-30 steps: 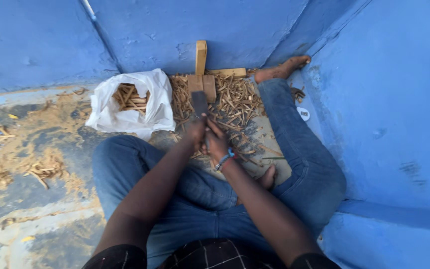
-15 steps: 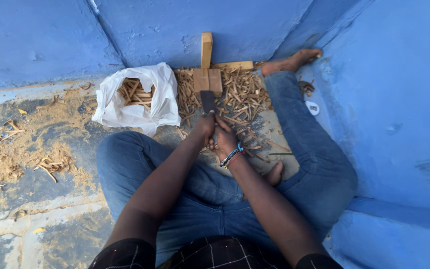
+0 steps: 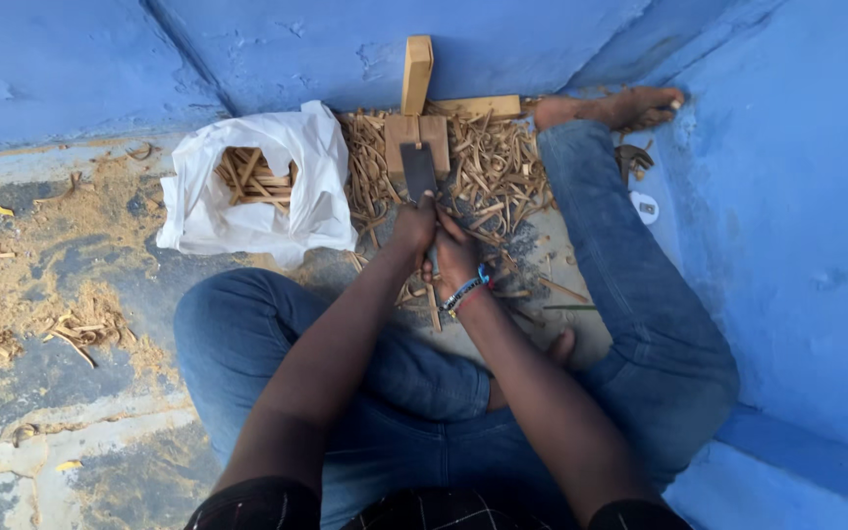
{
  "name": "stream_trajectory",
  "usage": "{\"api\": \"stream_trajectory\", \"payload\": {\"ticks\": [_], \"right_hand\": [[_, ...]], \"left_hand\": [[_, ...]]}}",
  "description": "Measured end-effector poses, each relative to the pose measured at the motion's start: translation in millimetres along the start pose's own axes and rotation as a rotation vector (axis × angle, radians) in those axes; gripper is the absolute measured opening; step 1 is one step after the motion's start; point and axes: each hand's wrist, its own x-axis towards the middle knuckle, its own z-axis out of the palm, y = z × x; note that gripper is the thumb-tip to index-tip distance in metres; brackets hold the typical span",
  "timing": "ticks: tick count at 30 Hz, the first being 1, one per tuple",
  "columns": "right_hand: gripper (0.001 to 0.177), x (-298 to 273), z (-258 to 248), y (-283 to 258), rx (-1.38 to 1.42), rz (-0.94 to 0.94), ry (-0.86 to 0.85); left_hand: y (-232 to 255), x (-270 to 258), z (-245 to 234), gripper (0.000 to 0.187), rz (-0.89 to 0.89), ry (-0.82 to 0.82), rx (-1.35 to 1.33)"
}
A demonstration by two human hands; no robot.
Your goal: The person carves a wooden block using a chisel. They hold the block against a support on the floor and shave off layers of wood, adding the shavings to a pile while occasionally using a hammer to tap the chisel.
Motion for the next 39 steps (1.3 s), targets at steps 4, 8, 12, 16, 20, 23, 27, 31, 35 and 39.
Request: {"api": "stream_trajectory", "payload": {"ticks": [4, 8, 12, 16, 20, 23, 27, 31, 35, 39], "right_hand": [[0.036, 0, 6, -5, -0.011, -0.087, -0.038], [0.037, -9, 3, 10, 0.017, -0.095, -0.026], [0.034, 7, 1, 13, 0.018, -0.055, -0.060], [0.035, 39, 16, -10, 0.057, -0.093, -0.047], [0.037, 20, 6, 8, 0.006, -0.091, -0.047], [0.037, 26, 5, 0, 0.003, -0.086, -0.039], [0.039, 50, 5, -10, 0.110, -0.020, -0.072], [0.044, 64, 8, -25, -0.052, -0.171, -0.125], [0.041, 42, 4, -20, -0.131, -0.286, -0.108], [0.041, 14, 14, -21, -0.563, -1.066, -0.035]], "left_hand": [[21, -17, -2, 0.068, 0.084, -0.019, 0.016], [4, -30, -7, 0.068, 0.031, -0.040, 0.039], [4, -13, -6, 0.069, 0.012, -0.046, 0.062], [38, 16, -5, 0.069, 0.092, -0.079, 0.036], [4, 12, -8, 0.063, 0.134, -0.059, 0.012], [6, 27, -5, 0.067, 0.214, -0.004, 0.024], [16, 52, -1, 0.068, -0.092, -0.158, -0.034], [39, 52, 4, 0.060, 0.093, -0.126, -0.218], [36, 18, -2, 0.056, 0.103, -0.197, -0.185], [34, -23, -17, 0.053, 0.493, -0.440, -0.561]]}}
